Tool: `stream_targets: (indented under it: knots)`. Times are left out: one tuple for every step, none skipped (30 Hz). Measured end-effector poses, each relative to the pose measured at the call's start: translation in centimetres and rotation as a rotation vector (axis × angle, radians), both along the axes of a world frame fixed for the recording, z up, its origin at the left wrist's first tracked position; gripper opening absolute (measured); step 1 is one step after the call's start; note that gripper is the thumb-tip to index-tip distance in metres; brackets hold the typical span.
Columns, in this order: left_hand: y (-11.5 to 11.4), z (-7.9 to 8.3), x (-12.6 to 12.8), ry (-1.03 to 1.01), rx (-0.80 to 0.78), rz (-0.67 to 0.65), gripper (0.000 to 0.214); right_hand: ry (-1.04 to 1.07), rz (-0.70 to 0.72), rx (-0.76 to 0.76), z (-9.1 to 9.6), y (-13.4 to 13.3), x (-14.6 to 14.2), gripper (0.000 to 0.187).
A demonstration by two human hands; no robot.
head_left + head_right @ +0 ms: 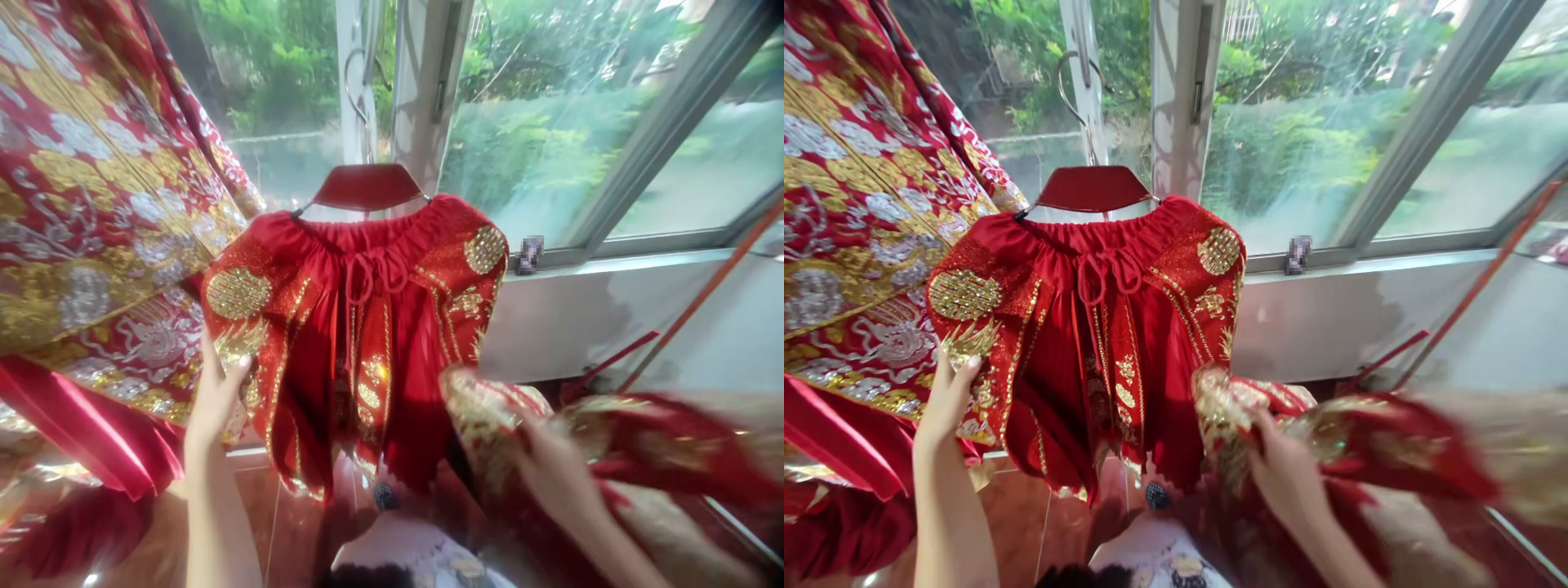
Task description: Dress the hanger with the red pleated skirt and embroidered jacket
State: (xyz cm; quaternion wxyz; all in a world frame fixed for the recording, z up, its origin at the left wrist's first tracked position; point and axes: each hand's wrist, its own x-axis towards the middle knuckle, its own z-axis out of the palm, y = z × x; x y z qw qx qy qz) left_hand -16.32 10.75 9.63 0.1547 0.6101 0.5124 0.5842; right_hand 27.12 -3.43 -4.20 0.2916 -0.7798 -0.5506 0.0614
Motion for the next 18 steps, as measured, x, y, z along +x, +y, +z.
stream_targets:
  knots:
    - [-1.0, 0.3, 1.0, 0.073, 0.145, 0.139, 0.066, 0.003, 0.034, -0.13, -3.2, -0.2, -1.3, 0.044]
    - [-2.0, 0.6, 2.4, 0.142, 0.315, 0.289, 0.07, -0.003, 0.084, -0.254, -6.5, -0.4, -2.5, 0.055]
    - [-2.9, 0.8, 4.0, 0.21, 0.468, 0.405, 0.069, -0.025, 0.136, -0.349, -9.7, -0.5, -3.5, 0.063]
    - [-3.5, 0.8, 5.9, 0.299, 0.555, 0.421, 0.065, -0.054, 0.203, -0.42, -12.5, -0.6, -4.3, 0.071]
    - [-3.9, 0.7, 7.9, 0.396, 0.571, 0.328, 0.055, -0.112, 0.241, -0.428, -14.8, -0.5, -4.9, 0.074]
    - [-3.8, 0.6, 9.8, 0.474, 0.501, 0.178, 0.046, -0.161, 0.247, -0.45, -16.3, -0.3, -5.1, 0.075]
    - [-3.4, 0.4, 11.6, 0.513, 0.4, 0.045, 0.041, -0.2, 0.252, -0.468, -17.1, 0.0, -5.2, 0.076]
    - [-2.6, 0.2, 13.2, 0.505, 0.306, -0.028, 0.041, -0.226, 0.249, -0.497, -17.2, 0.3, -5.2, 0.075]
    - [-1.5, 0.0, 14.5, 0.476, 0.257, -0.031, 0.044, -0.238, 0.249, -0.545, -16.7, 0.8, -5.2, 0.074]
    - [-0.1, -0.2, 15.4, 0.438, 0.235, 0.0, 0.045, -0.241, 0.257, -0.598, -15.8, 1.3, -5.4, 0.072]
    - [1.2, -0.4, 16.0, 0.409, 0.222, 0.04, 0.044, -0.244, 0.265, -0.651, -14.7, 1.9, -5.7, 0.068]
    - [2.5, -0.7, 16.3, 0.396, 0.211, 0.067, 0.039, -0.244, 0.276, -0.7, -13.5, 2.6, -6.3, 0.062]
    - [3.4, -1.0, 16.3, 0.395, 0.191, 0.076, 0.032, -0.24, 0.289, -0.738, -12.3, 3.2, -6.9, 0.054]
    - [4.1, -1.5, 16.0, 0.404, 0.163, 0.071, 0.027, -0.232, 0.307, -0.761, -11.2, 3.9, -7.6, 0.045]
    - [4.3, -2.1, 15.6, 0.417, 0.129, 0.057, 0.024, -0.223, 0.335, -0.768, -10.1, 4.5, -8.3, 0.038]
    - [4.1, -3.0, 15.0, 0.429, 0.087, 0.039, 0.024, -0.213, 0.372, -0.76, -8.9, 5.2, -8.9, 0.033]
    - [3.5, -4.1, 14.4, 0.429, 0.045, 0.016, 0.025, -0.207, 0.413, -0.746, -7.4, 5.8, -9.2, 0.031]
    - [2.6, -5.5, 13.8, 0.423, 0.004, -0.011, 0.026, -0.203, 0.453, -0.726, -5.5, 6.4, -9.4, 0.031]
